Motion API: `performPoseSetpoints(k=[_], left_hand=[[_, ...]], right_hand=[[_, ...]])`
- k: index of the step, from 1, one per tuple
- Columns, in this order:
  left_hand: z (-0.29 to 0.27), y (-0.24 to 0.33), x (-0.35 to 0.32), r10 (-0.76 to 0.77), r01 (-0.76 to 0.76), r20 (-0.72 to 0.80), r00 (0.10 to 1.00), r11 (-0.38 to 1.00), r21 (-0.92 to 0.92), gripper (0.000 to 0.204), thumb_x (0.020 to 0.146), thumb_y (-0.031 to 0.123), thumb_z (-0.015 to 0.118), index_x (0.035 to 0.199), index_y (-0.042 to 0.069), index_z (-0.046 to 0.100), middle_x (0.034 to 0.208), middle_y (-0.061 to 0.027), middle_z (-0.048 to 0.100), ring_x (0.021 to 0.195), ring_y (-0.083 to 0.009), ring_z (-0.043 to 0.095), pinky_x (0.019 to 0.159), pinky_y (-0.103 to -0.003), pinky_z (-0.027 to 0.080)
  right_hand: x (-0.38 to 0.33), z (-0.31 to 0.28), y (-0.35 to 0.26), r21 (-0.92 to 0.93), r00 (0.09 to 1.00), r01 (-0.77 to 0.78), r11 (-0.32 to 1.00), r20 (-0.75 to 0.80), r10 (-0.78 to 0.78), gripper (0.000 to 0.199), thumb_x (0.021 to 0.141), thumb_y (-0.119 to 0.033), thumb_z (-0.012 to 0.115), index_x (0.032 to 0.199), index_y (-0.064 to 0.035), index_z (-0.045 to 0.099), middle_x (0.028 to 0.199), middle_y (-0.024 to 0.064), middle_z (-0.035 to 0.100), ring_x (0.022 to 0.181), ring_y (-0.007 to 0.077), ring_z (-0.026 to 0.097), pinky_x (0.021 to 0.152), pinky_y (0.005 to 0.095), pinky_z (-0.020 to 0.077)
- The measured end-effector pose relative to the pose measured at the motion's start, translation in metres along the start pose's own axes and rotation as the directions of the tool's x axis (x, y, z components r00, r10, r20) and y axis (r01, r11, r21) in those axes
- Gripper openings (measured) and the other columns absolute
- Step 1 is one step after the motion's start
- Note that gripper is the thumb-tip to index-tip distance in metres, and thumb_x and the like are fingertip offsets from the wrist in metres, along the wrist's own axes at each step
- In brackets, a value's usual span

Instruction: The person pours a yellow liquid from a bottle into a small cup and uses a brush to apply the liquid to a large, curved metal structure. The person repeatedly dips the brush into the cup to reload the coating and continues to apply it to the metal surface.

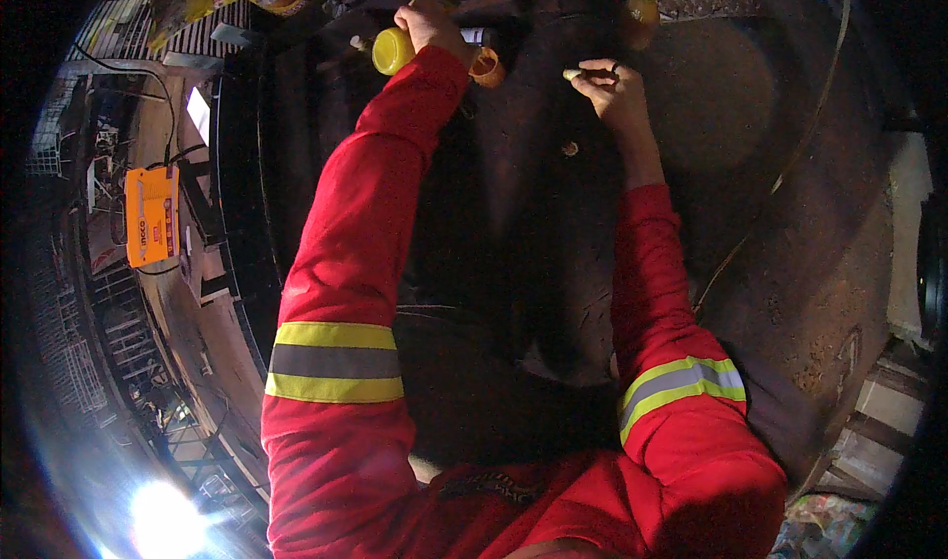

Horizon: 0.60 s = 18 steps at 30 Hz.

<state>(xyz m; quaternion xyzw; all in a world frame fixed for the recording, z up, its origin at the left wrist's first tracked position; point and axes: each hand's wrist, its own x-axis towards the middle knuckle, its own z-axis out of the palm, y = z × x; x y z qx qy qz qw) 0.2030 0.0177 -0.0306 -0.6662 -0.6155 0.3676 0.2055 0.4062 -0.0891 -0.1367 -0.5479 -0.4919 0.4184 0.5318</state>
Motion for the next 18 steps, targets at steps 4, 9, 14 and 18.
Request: performPoseSetpoints(k=[4,9,14,18], left_hand=[[0.0015,0.0025,-0.0020,-0.008,0.009,-0.021,1.000,0.999,0.041,0.055,0.079,0.050,0.057,0.124,0.017,0.059,0.115,-0.0075,0.053,0.107,-0.0259,0.049,0.074,-0.044,0.037],[0.0057,0.0025,0.0024,-0.008,0.008,-0.014,1.000,0.999,0.033,0.052,0.080,0.042,0.057,0.124,0.015,0.058,0.115,-0.0084,0.053,0.107,-0.0265,0.049,0.074,-0.044,0.037],[0.0034,0.0031,0.0026,0.000,0.000,0.003,1.000,1.000,0.022,0.055,0.080,0.047,0.056,0.124,0.014,0.058,0.115,-0.0086,0.053,0.105,-0.0267,0.049,0.074,-0.044,0.036],[0.0036,0.0034,0.0001,0.004,-0.004,-0.007,1.000,1.000,0.018,0.058,0.079,0.051,0.055,0.123,0.014,0.058,0.114,-0.0084,0.053,0.103,-0.0265,0.049,0.074,-0.044,0.036]], right_hand=[[0.0000,0.0010,-0.0006,0.035,0.998,-0.063,0.997,0.001,0.063,0.026,0.076,-0.012,0.077,0.096,-0.0006,0.067,0.088,0.0122,0.071,0.077,0.0166,0.069,0.072,0.0290,0.0532],[-0.0021,0.0016,-0.0064,0.020,0.998,-0.061,0.998,0.005,0.061,0.027,0.076,-0.012,0.076,0.099,-0.0005,0.066,0.086,0.0131,0.071,0.079,0.0161,0.068,0.073,0.0284,0.0523],[0.0002,0.0008,-0.0001,0.013,0.998,-0.067,0.998,0.007,0.067,0.027,0.076,-0.013,0.077,0.098,-0.0011,0.067,0.086,0.0134,0.071,0.080,0.0173,0.068,0.074,0.0299,0.0526],[0.0009,0.0017,0.0002,-0.012,0.997,-0.079,0.997,0.004,0.079,0.026,0.075,-0.012,0.077,0.097,-0.0010,0.068,0.088,0.0134,0.071,0.081,0.0183,0.069,0.074,0.0303,0.0529]])
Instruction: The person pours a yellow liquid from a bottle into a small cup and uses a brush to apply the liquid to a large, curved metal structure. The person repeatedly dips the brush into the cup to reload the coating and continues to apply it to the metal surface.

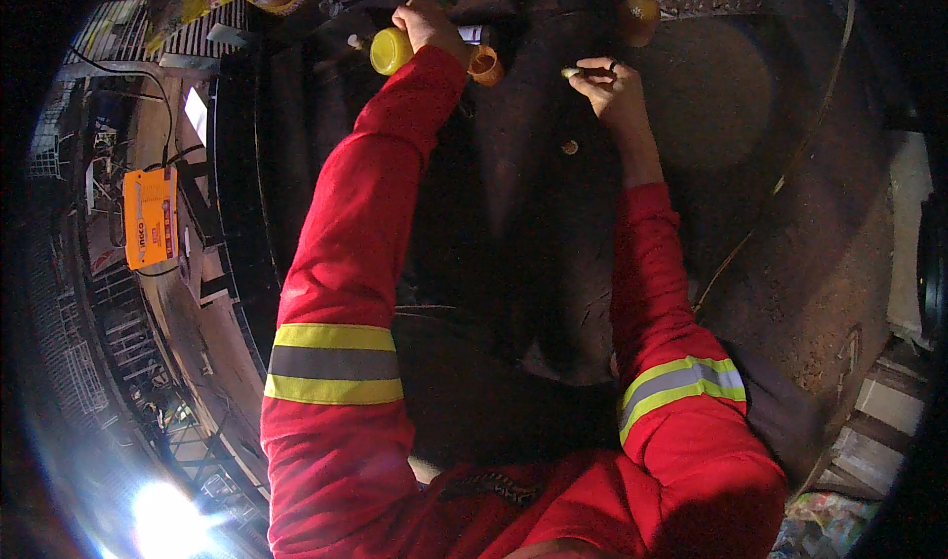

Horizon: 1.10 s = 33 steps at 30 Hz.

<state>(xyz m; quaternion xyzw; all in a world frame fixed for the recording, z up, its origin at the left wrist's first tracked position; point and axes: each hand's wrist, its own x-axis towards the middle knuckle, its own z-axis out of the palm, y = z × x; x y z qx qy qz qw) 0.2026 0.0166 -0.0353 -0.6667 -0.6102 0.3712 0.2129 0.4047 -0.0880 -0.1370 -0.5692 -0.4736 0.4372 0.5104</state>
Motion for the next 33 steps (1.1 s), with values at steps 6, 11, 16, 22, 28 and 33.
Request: performPoseSetpoints(k=[6,11,16,22,28,33], left_hand=[[0.007,0.002,0.005,-0.021,0.023,-0.061,0.998,0.999,0.037,0.057,0.077,0.050,0.058,0.122,0.014,0.058,0.112,-0.0065,0.054,0.102,-0.0239,0.050,0.073,-0.043,0.037],[0.009,0.004,0.007,-0.042,0.044,-0.103,0.994,0.999,0.018,0.054,0.074,0.047,0.061,0.118,0.016,0.060,0.108,-0.0057,0.056,0.100,-0.0227,0.053,0.071,-0.042,0.038],[0.017,0.002,0.016,-0.037,0.039,-0.073,0.997,0.999,0.031,0.052,0.074,0.048,0.061,0.115,0.016,0.061,0.107,-0.0048,0.056,0.099,-0.0224,0.053,0.070,-0.040,0.037],[0.007,0.005,0.007,-0.019,0.023,-0.071,0.997,0.998,0.056,0.055,0.074,0.051,0.061,0.115,0.015,0.061,0.106,-0.0037,0.056,0.098,-0.0212,0.054,0.070,-0.039,0.037],[0.009,0.004,0.013,-0.045,0.047,-0.074,0.996,0.999,0.022,0.051,0.073,0.048,0.063,0.113,0.015,0.062,0.105,-0.0035,0.057,0.098,-0.0204,0.054,0.070,-0.039,0.037],[0.021,0.005,0.020,-0.061,0.066,-0.131,0.990,0.997,0.039,0.045,0.071,0.044,0.065,0.106,0.016,0.064,0.100,-0.0020,0.059,0.092,-0.0199,0.056,0.067,-0.039,0.038]], right_hand=[[0.000,0.001,-0.002,-0.025,0.999,0.049,0.999,0.002,-0.049,0.025,0.076,-0.012,0.076,0.096,0.0004,0.068,0.086,0.0129,0.072,0.080,0.0174,0.069,0.073,0.0294,0.0529],[-0.003,0.000,-0.007,-0.003,0.999,0.048,0.999,0.020,-0.047,0.024,0.077,-0.010,0.075,0.097,0.0016,0.067,0.087,0.0126,0.071,0.080,0.0167,0.068,0.073,0.0279,0.0528],[-0.003,0.004,-0.008,0.061,1.000,-0.003,0.998,0.007,0.002,0.026,0.076,-0.012,0.077,0.097,0.0000,0.068,0.086,0.0129,0.071,0.078,0.0170,0.068,0.072,0.0292,0.0524],[-0.004,0.001,-0.007,-0.001,1.000,0.013,1.000,-0.015,-0.013,0.026,0.076,-0.013,0.077,0.097,-0.0007,0.068,0.087,0.0128,0.070,0.079,0.0172,0.067,0.072,0.0300,0.0524],[-0.001,0.002,-0.004,-0.032,1.000,0.020,0.999,-0.005,-0.020,0.025,0.077,-0.011,0.075,0.097,0.0010,0.067,0.089,0.0121,0.070,0.082,0.0175,0.067,0.075,0.0295,0.0524],[-0.004,0.004,-0.010,-0.058,1.000,0.013,0.998,0.025,-0.011,0.024,0.080,-0.005,0.071,0.102,0.0035,0.065,0.095,0.0127,0.070,0.088,0.0175,0.067,0.079,0.0285,0.0521]])
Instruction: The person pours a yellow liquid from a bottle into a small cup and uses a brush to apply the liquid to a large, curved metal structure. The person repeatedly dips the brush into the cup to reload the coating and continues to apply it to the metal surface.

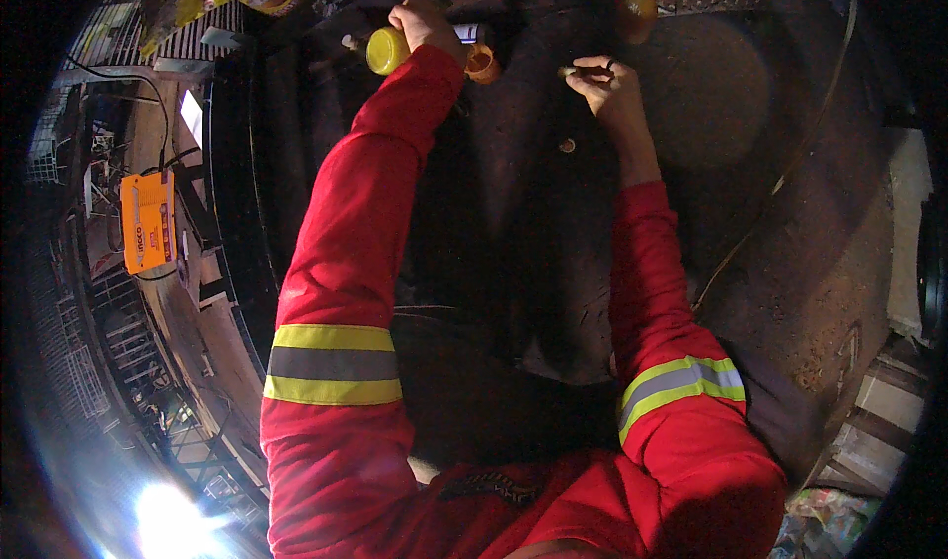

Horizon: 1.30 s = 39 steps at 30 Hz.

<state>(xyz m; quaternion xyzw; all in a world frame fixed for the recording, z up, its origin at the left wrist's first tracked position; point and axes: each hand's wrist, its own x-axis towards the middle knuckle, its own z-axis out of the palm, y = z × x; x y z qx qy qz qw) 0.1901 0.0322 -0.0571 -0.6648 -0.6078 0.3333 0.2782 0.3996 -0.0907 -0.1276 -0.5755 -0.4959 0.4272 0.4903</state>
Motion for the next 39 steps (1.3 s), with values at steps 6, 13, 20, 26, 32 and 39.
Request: performPoseSetpoints(k=[6,13,20,26,32,39], left_hand=[[-0.008,-0.001,-0.004,0.006,-0.005,0.027,1.000,0.999,-0.033,0.047,0.070,0.045,0.065,0.107,0.016,0.064,0.101,-0.0024,0.059,0.094,-0.0199,0.056,0.066,-0.039,0.038],[-0.004,-0.002,0.002,0.034,-0.034,0.040,0.999,0.999,-0.019,0.064,0.076,0.070,0.055,0.114,0.020,0.067,0.111,-0.0056,0.058,0.105,-0.0266,0.051,0.070,-0.043,0.038],[-0.006,-0.008,0.001,-0.015,0.016,0.005,1.000,0.999,-0.029,0.058,0.071,0.044,0.067,0.122,0.018,0.055,0.109,-0.0048,0.058,0.102,-0.0237,0.053,0.071,-0.042,0.037],[-0.015,-0.011,-0.005,-0.007,0.007,0.003,1.000,0.999,-0.054,0.058,0.072,0.044,0.066,0.122,0.018,0.055,0.112,-0.0062,0.057,0.103,-0.0249,0.052,0.073,-0.043,0.038],[-0.004,-0.010,0.008,-0.037,0.037,-0.023,0.999,0.999,0.002,0.073,0.067,0.070,0.059,0.119,0.018,0.062,0.114,-0.0078,0.055,0.107,-0.0257,0.051,0.069,-0.042,0.039],[-0.020,-0.013,0.003,0.013,-0.009,0.029,0.999,0.989,-0.150,0.064,0.074,0.046,0.065,0.129,0.018,0.052,0.123,-0.0103,0.053,0.111,-0.0286,0.050,0.077,-0.047,0.039]], right_hand=[[0.004,-0.001,0.012,0.041,0.999,0.018,0.999,-0.031,-0.016,0.026,0.076,-0.013,0.076,0.097,0.0009,0.068,0.087,0.0143,0.071,0.078,0.0191,0.069,0.072,0.0294,0.0527],[0.005,-0.001,0.015,0.069,1.000,-0.004,0.998,-0.010,0.005,0.026,0.077,-0.009,0.075,0.099,0.0021,0.066,0.090,0.0137,0.071,0.081,0.0177,0.068,0.074,0.0289,0.0529],[0.002,-0.002,0.008,0.008,0.999,-0.033,0.999,0.011,0.033,0.026,0.080,-0.004,0.072,0.103,0.0036,0.064,0.095,0.0132,0.070,0.087,0.0166,0.067,0.079,0.0276,0.0528],[0.004,-0.004,0.010,-0.078,0.999,0.032,0.996,-0.001,-0.032,0.024,0.079,-0.005,0.073,0.101,0.0023,0.066,0.093,0.0118,0.071,0.086,0.0158,0.068,0.079,0.0272,0.0529],[0.002,0.001,0.005,0.051,1.000,-0.027,0.998,0.009,0.027,0.025,0.079,-0.004,0.072,0.102,0.0028,0.065,0.094,0.0118,0.071,0.087,0.0161,0.067,0.080,0.0275,0.0525],[0.001,-0.002,0.009,0.106,0.999,-0.030,0.994,-0.023,0.032,0.026,0.076,-0.011,0.076,0.098,0.0013,0.067,0.089,0.0141,0.071,0.082,0.0178,0.068,0.075,0.0291,0.0526]])
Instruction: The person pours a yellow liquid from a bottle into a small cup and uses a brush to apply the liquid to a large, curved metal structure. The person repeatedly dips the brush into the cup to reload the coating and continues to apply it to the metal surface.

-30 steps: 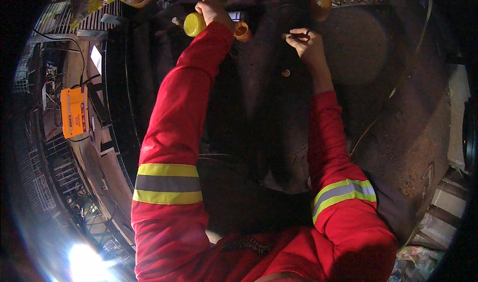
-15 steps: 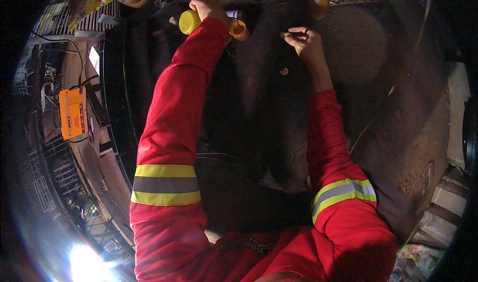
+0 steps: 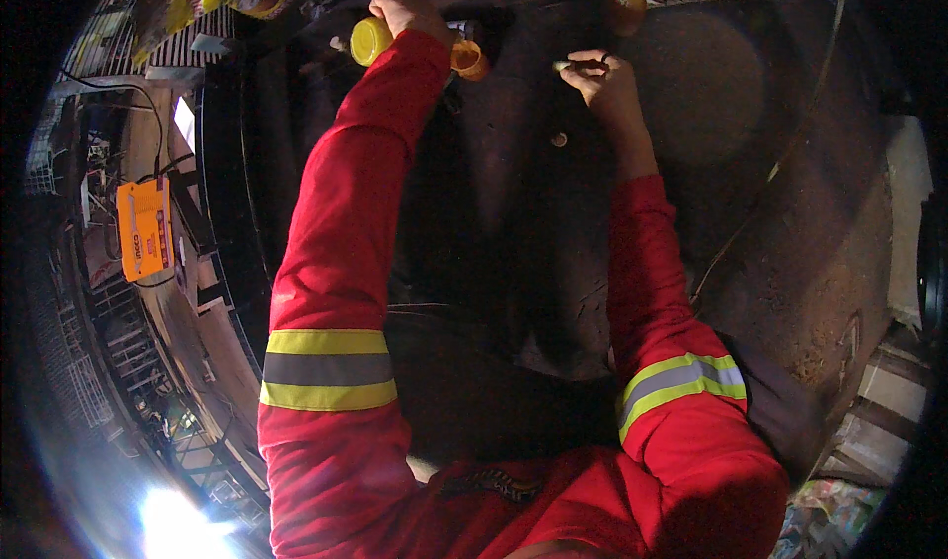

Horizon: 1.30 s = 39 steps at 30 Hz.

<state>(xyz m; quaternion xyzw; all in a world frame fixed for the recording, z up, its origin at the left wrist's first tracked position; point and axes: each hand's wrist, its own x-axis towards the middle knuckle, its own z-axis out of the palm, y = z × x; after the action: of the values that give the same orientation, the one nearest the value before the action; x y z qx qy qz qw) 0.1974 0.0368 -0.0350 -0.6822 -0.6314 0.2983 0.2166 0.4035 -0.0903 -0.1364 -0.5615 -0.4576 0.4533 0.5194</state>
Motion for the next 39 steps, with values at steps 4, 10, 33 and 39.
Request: performPoseSetpoints(k=[4,10,33,39], left_hand=[[0.008,-0.001,0.006,-0.023,0.022,0.016,1.000,0.999,0.037,0.069,0.072,0.049,0.066,0.132,0.021,0.049,0.122,-0.0096,0.054,0.110,-0.0279,0.051,0.076,-0.046,0.039],[0.011,0.001,0.001,-0.036,0.040,-0.045,0.998,0.996,0.080,0.070,0.069,0.052,0.067,0.130,0.022,0.052,0.119,-0.0072,0.055,0.109,-0.0266,0.052,0.073,-0.044,0.038],[0.007,-0.005,-0.003,-0.023,0.024,-0.052,0.998,0.999,0.024,0.064,0.068,0.052,0.069,0.122,0.020,0.057,0.117,-0.0058,0.058,0.107,-0.0263,0.053,0.072,-0.044,0.038],[0.008,-0.004,-0.002,-0.046,0.047,-0.013,0.999,0.998,0.030,0.064,0.069,0.051,0.068,0.124,0.019,0.056,0.117,-0.0061,0.057,0.107,-0.0260,0.052,0.073,-0.044,0.038]], right_hand=[[0.000,0.004,-0.003,-0.026,1.000,-0.029,0.999,-0.009,0.029,0.026,0.078,-0.007,0.074,0.100,0.0021,0.066,0.092,0.0135,0.071,0.084,0.0172,0.068,0.076,0.0286,0.0523],[-0.002,0.003,-0.008,0.025,0.997,-0.081,0.996,0.011,0.080,0.027,0.080,-0.002,0.072,0.105,0.0031,0.064,0.096,0.0118,0.070,0.088,0.0163,0.066,0.080,0.0275,0.0515],[0.000,0.005,-0.002,-0.033,1.000,0.018,0.999,-0.018,-0.019,0.025,0.077,-0.012,0.076,0.096,0.0023,0.067,0.087,0.0134,0.071,0.078,0.0160,0.068,0.071,0.0283,0.0525],[0.000,0.004,-0.005,0.003,0.998,-0.056,0.998,0.031,0.056,0.026,0.080,-0.003,0.072,0.104,0.0030,0.064,0.094,0.0115,0.070,0.087,0.0162,0.066,0.079,0.0270,0.0511]])
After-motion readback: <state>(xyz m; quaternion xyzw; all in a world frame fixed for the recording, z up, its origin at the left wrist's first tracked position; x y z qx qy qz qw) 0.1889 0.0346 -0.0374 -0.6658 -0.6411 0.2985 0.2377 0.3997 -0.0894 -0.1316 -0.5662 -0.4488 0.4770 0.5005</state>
